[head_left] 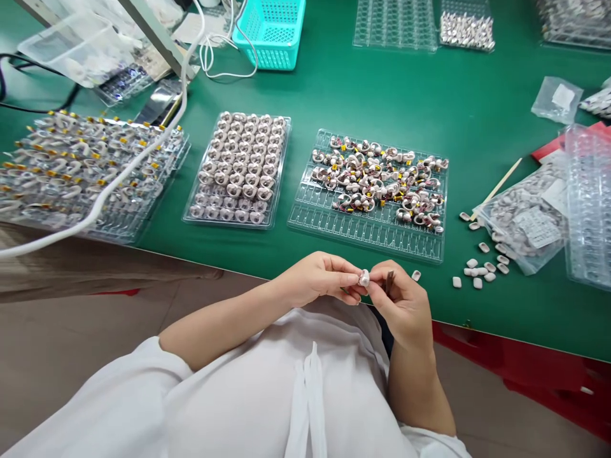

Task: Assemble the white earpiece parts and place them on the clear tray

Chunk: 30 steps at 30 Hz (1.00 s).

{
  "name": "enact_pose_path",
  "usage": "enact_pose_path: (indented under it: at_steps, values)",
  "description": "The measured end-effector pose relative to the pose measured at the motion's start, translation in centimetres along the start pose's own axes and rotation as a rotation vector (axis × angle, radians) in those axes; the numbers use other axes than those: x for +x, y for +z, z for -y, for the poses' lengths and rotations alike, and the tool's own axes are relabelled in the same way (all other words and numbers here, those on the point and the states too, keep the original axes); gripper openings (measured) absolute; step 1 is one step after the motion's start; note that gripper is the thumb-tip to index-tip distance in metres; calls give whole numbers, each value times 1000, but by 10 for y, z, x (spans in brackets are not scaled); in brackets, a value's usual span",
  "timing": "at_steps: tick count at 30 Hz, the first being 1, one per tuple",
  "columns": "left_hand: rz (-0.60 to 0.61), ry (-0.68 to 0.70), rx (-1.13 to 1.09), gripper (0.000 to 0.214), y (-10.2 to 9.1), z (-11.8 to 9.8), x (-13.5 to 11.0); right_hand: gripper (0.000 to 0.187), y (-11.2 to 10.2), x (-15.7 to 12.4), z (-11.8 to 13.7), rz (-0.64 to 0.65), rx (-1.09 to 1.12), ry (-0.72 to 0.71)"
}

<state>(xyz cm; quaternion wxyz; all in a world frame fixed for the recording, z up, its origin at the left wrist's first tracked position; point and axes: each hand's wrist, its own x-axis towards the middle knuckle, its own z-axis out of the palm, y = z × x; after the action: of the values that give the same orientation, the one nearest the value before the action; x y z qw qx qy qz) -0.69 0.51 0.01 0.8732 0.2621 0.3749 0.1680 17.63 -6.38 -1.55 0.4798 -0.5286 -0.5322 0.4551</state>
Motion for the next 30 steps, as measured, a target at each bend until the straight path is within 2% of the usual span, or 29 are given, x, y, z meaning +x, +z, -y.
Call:
enact_pose_path:
  at_steps: [5,11,16,21,26,30]
  values:
    - [-35,56,75,32,3,0,-4,6,-4,5,5,67,26,46]
    - [-66,101,177,27,7,-2,-6,5,-12,12,11,185,9,166]
    - [-89,138,386,25,6,-3,-10,7,-15,17,13,238,50,297]
    - [-110,197,520,30,5,-1,-11,14,-17,20,14,258,37,353]
    - [-124,202,424,29,6,0,-10,20,-19,20,11,223,21,336]
    - [-109,182,239,25,6,-2,-8,18,-12,18,7,140,40,201]
